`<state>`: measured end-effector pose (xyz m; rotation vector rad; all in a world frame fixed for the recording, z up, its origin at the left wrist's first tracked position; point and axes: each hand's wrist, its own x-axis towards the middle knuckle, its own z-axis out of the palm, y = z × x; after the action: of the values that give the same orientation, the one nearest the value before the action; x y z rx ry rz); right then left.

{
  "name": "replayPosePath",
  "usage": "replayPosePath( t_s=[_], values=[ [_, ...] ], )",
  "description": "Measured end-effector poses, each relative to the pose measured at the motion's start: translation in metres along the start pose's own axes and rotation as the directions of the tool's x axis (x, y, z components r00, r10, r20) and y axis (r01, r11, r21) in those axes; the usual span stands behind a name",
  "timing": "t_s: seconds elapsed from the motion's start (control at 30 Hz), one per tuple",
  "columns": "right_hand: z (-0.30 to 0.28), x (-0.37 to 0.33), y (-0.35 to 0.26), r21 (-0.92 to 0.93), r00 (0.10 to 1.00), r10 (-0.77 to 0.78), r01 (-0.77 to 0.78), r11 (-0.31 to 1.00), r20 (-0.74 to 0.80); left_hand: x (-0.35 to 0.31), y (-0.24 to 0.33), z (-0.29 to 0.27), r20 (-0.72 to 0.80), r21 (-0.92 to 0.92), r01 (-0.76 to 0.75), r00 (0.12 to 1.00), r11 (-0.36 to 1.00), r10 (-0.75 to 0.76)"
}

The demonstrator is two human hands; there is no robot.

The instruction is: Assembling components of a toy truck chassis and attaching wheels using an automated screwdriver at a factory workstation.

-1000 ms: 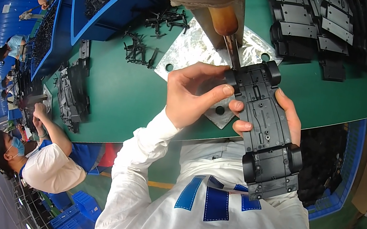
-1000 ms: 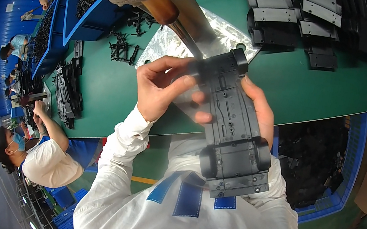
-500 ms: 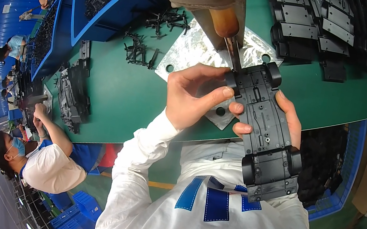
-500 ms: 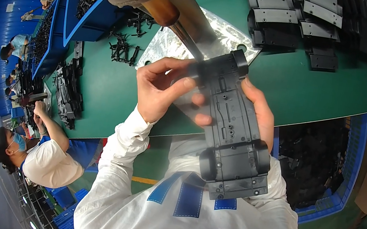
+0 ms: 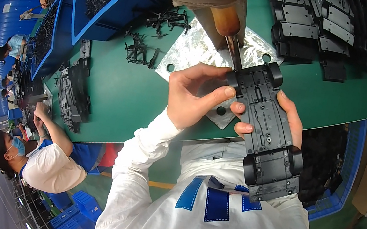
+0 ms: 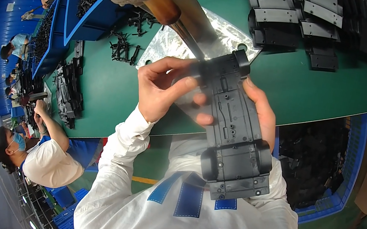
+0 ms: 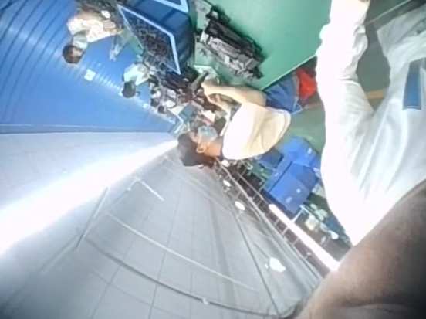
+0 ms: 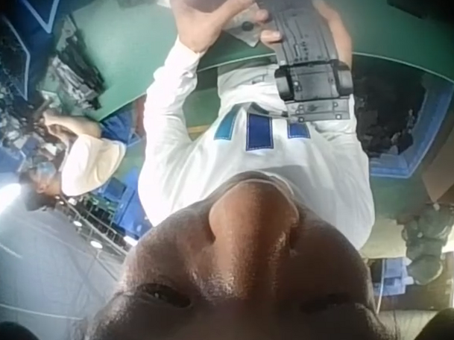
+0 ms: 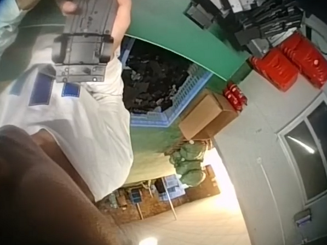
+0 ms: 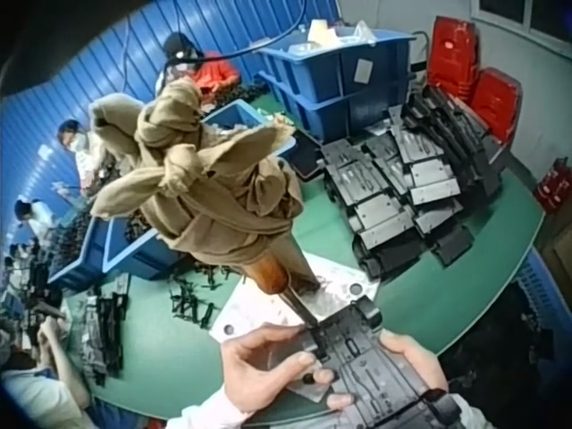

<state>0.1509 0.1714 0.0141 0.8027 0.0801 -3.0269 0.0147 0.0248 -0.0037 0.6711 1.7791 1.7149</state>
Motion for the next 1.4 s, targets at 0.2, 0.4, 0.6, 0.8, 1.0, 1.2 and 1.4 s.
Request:
replayPosePath(
  t_s=[0.2,0.4,0.6,0.8,1.0,1.2,1.4],
  values=[
    [0.0028,-0.0015,0.0006,-0.04,1.0,-0.021,0.021,0.999,-0.002,0.0007,0.0003,0.0012,-0.035,-0.026,0.016,0.999,1.0,-0.017],
    [0.004,-0.0006,0.0008,-0.047,0.999,-0.029,0.028,0.999,-0.018,0.0012,0.0011,0.0012,-0.032,-0.042,0.025,0.999,0.999,-0.026],
    [0.0044,-0.0004,0.0002,-0.063,1.0,-0.028,0.028,0.998,0.001,0.0011,0.0006,0.0006,-0.038,-0.034,0.02,0.999,0.999,-0.021],
    [0.0032,-0.0014,0.0009,-0.08,0.999,-0.035,0.032,0.996,-0.031,0.001,0.0001,0.0004,-0.034,-0.033,0.021,0.999,0.999,-0.022],
    [0.001,-0.0004,0.0001,-0.077,0.999,-0.019,0.016,0.997,-0.034,0.0008,-0.0001,0.0004,-0.021,-0.013,-0.003,1.0,1.0,0.003],
    [-0.0004,-0.0011,0.0001,-0.08,1.0,-0.022,0.02,0.997,-0.021,0.0,0.0,-0.0003,-0.015,-0.005,-0.006,1.0,1.0,0.006],
    [0.0025,-0.0014,0.0011,-0.047,0.999,-0.027,0.025,0.999,-0.042,0.0004,-0.0009,0.0005,-0.024,-0.021,-0.008,1.0,1.0,0.008]
  ],
)
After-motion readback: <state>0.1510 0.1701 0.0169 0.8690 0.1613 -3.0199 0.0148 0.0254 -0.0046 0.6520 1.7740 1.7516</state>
